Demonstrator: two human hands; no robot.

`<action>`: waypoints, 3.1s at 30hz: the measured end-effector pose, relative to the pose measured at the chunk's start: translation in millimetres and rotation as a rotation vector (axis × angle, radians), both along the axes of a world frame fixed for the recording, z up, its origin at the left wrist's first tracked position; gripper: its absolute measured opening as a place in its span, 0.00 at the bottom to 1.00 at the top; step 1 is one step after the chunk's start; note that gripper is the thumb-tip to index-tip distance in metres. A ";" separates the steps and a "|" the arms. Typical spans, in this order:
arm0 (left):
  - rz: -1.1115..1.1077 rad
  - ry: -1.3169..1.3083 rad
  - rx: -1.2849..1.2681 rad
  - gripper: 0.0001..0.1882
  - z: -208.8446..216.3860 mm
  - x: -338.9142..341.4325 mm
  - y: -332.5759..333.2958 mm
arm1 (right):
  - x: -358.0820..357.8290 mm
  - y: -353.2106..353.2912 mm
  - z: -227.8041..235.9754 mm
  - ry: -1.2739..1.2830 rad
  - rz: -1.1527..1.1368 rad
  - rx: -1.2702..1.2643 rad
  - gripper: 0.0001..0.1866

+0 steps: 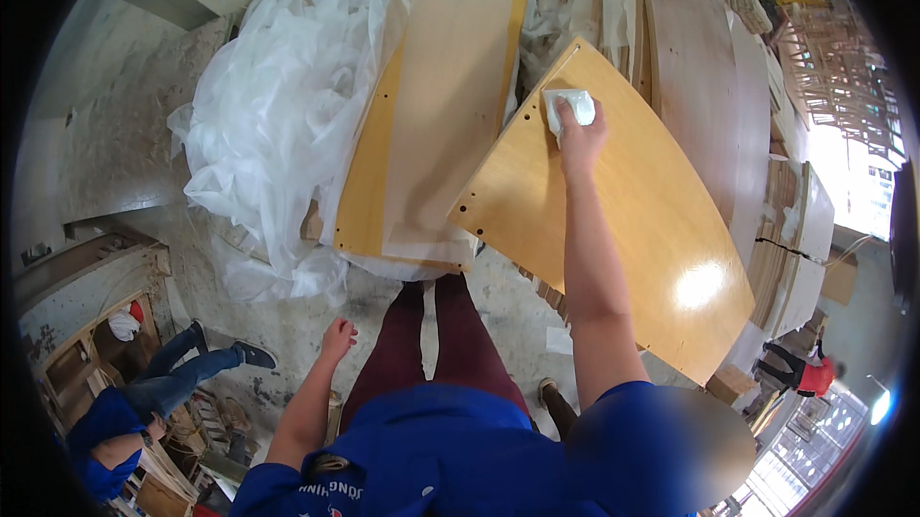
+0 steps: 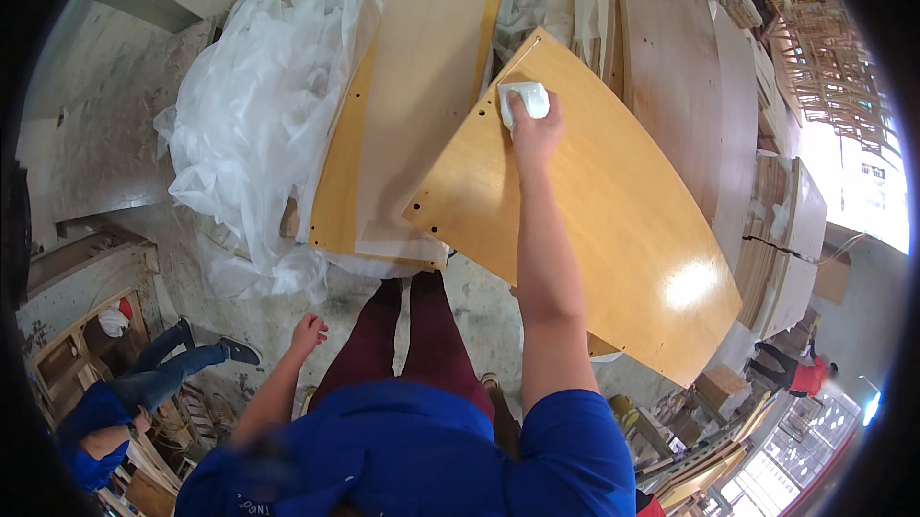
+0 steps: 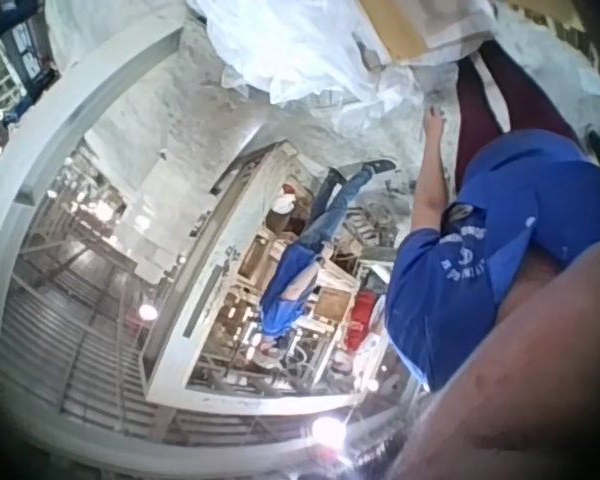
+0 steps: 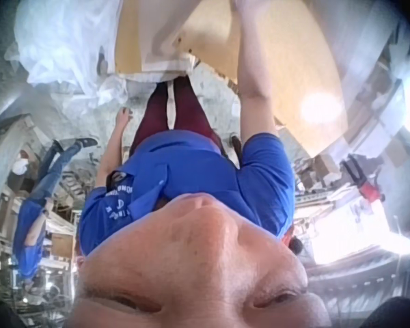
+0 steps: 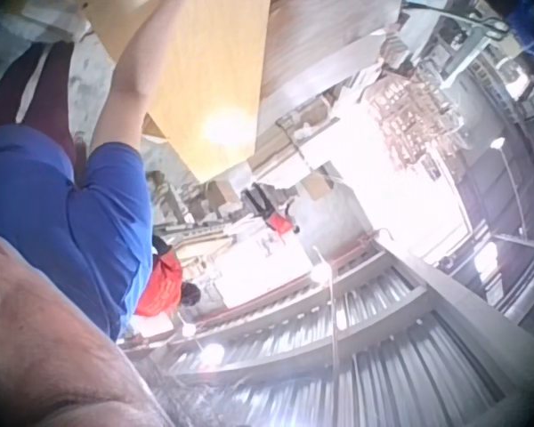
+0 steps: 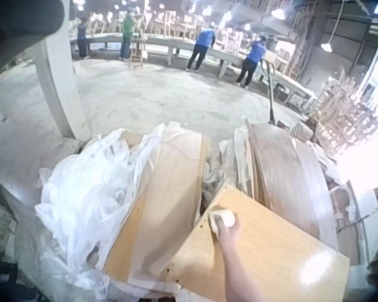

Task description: The person wipes the surface of large yellow wooden panels with a white cloth while standing at a roller conveyor in a workshop. They move between panels, wipe different sections, and occasionally reposition the panels on the conveyor.

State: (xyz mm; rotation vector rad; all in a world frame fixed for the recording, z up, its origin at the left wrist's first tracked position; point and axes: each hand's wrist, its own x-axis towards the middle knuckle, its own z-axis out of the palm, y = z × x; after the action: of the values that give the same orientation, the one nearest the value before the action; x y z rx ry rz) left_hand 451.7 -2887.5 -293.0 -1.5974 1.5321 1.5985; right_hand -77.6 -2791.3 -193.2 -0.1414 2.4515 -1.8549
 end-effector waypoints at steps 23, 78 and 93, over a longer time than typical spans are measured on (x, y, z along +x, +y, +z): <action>-0.055 0.026 0.018 0.14 -9.2 22.8 -18.5 | 72.6 8.5 -1.8 -0.045 0.020 -0.080 0.16; -0.254 0.070 -0.016 0.13 18.0 -17.8 -61.8 | 212.6 57.0 5.1 -0.216 -0.018 0.048 0.22; -0.379 0.080 -0.046 0.14 16.7 -26.1 -69.4 | 214.0 65.9 19.0 -0.155 -0.011 0.159 0.18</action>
State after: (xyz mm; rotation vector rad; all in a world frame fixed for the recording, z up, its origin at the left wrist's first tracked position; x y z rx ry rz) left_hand 425.6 -2956.9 -276.3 -1.1849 1.7969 1.4370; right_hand 136.4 -2725.3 -174.2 0.0232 2.4832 -1.5994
